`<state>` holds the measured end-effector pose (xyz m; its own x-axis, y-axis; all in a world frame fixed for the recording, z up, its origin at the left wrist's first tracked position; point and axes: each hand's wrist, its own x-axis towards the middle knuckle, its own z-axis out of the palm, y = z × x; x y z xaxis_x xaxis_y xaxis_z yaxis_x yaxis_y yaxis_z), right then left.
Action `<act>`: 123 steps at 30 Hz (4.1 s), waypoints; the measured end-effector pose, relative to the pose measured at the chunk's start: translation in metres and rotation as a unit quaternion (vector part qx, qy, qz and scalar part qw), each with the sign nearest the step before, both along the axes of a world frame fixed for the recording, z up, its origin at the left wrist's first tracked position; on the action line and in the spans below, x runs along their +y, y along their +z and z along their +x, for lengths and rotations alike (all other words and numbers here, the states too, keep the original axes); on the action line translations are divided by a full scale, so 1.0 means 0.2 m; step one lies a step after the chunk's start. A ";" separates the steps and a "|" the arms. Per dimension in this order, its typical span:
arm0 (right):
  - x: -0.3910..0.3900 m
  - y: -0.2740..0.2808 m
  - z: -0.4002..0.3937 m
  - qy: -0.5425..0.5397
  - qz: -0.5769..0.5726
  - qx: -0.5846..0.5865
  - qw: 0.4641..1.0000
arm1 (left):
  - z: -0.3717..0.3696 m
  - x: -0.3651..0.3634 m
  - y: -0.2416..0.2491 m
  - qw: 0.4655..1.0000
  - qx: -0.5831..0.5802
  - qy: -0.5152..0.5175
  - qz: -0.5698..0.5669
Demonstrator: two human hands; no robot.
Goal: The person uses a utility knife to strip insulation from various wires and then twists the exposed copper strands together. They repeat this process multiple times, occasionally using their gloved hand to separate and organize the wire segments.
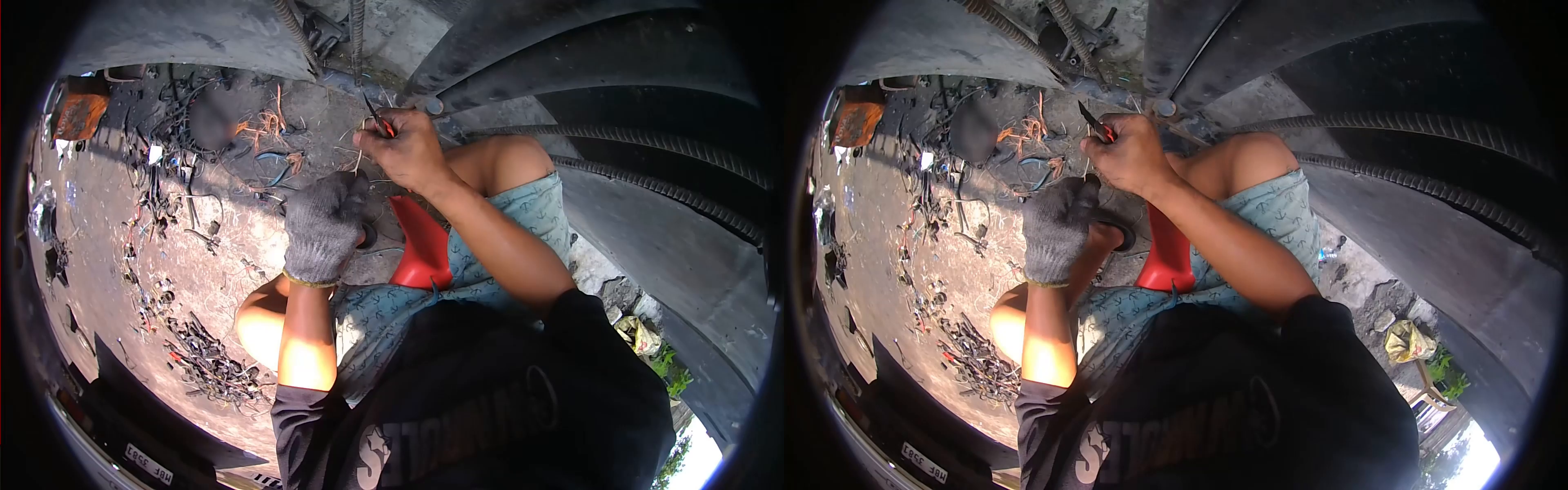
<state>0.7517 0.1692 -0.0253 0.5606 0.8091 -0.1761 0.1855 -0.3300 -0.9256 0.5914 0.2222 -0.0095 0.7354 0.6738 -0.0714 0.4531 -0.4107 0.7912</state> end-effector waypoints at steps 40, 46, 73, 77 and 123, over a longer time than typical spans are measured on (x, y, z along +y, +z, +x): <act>0.06 0.05 -0.05 -0.029 0.040 -0.217 0.975 | -0.03 0.01 -0.01 0.984 0.058 0.166 -0.012; 0.05 -0.03 -0.04 -0.077 0.126 -0.016 0.989 | -0.06 0.04 -0.03 0.984 0.025 0.167 -0.055; -0.09 0.08 -0.13 0.201 -0.036 -0.125 0.971 | -0.06 0.11 -0.01 0.896 -0.087 0.277 -0.335; -0.09 0.09 -0.13 0.232 -0.131 -0.212 0.940 | -0.07 0.08 -0.02 0.915 -0.102 0.259 -0.291; -0.03 0.08 -0.11 0.198 -0.119 -0.167 0.958 | -0.09 0.03 -0.01 0.849 -0.194 0.242 -0.428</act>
